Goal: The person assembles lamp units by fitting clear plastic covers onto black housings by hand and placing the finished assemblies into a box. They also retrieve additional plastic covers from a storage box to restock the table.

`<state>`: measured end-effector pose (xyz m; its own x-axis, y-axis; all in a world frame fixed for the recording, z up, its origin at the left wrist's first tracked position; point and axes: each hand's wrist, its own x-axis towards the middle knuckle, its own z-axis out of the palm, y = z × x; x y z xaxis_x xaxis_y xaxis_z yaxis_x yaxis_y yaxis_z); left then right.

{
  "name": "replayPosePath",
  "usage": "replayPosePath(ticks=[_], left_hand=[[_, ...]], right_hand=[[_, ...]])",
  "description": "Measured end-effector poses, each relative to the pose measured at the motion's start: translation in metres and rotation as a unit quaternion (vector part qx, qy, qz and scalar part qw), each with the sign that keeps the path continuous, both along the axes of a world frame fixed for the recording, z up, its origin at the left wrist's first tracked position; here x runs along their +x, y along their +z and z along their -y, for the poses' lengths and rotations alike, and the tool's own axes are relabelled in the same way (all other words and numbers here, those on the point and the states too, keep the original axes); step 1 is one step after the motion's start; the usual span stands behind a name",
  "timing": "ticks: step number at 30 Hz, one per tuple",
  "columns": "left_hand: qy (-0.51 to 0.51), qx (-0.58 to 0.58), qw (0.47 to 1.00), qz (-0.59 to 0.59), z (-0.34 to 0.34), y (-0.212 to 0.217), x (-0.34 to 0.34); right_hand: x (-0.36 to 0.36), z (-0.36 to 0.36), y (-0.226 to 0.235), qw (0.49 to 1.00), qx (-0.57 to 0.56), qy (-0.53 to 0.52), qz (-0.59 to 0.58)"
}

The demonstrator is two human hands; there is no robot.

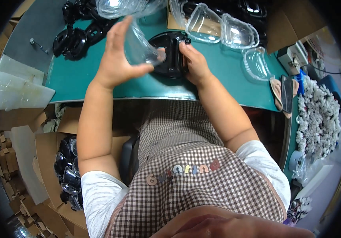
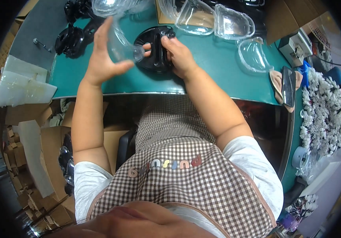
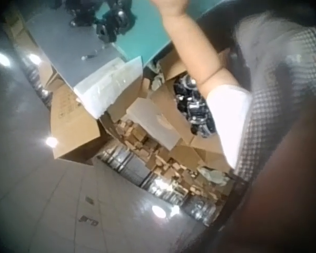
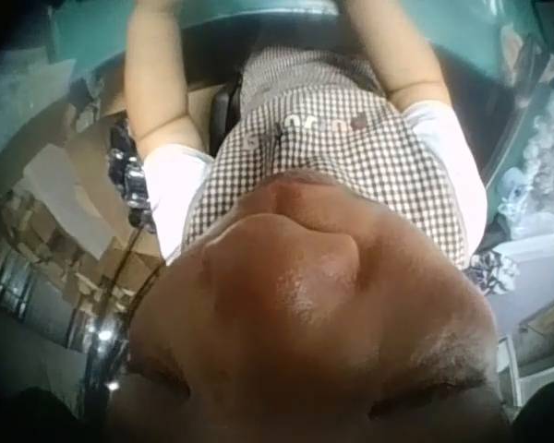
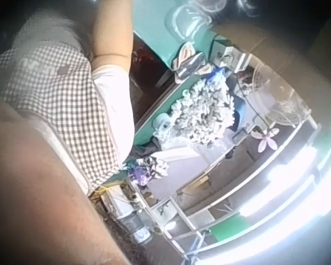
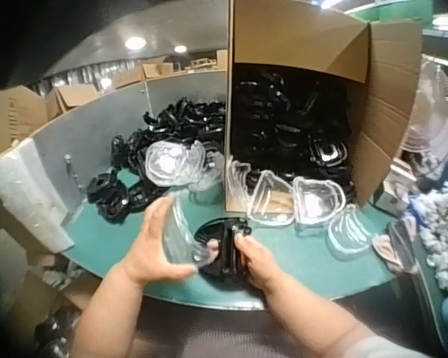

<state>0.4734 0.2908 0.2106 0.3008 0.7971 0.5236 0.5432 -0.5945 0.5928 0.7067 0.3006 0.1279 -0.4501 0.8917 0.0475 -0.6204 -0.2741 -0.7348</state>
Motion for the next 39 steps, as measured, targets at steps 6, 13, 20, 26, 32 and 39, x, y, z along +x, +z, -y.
replayPosePath(ticks=[6,13,20,26,32,39], left_hand=[[-0.026,0.053,0.968,-0.243,0.081,-0.009,0.032],[0.0,0.06,0.979,-0.195,0.122,-0.016,0.049],[-0.027,0.023,0.999,-0.005,0.118,-0.007,0.041],[-0.034,-0.033,0.996,0.069,0.138,-0.011,0.047],[0.06,-0.131,0.943,0.301,0.148,-0.041,0.04],[0.161,-0.011,0.947,0.276,0.152,-0.054,0.054]], right_hand=[[0.0,0.039,0.002,0.993,0.052,0.096,0.04],[0.006,0.088,0.039,0.955,0.185,0.044,0.228],[0.017,0.116,0.039,0.929,0.24,0.075,0.271],[0.02,0.138,0.047,0.877,0.36,0.043,0.314],[0.015,0.135,0.033,0.867,0.346,-0.212,0.289],[0.019,0.148,0.031,0.94,0.228,0.005,0.253]])
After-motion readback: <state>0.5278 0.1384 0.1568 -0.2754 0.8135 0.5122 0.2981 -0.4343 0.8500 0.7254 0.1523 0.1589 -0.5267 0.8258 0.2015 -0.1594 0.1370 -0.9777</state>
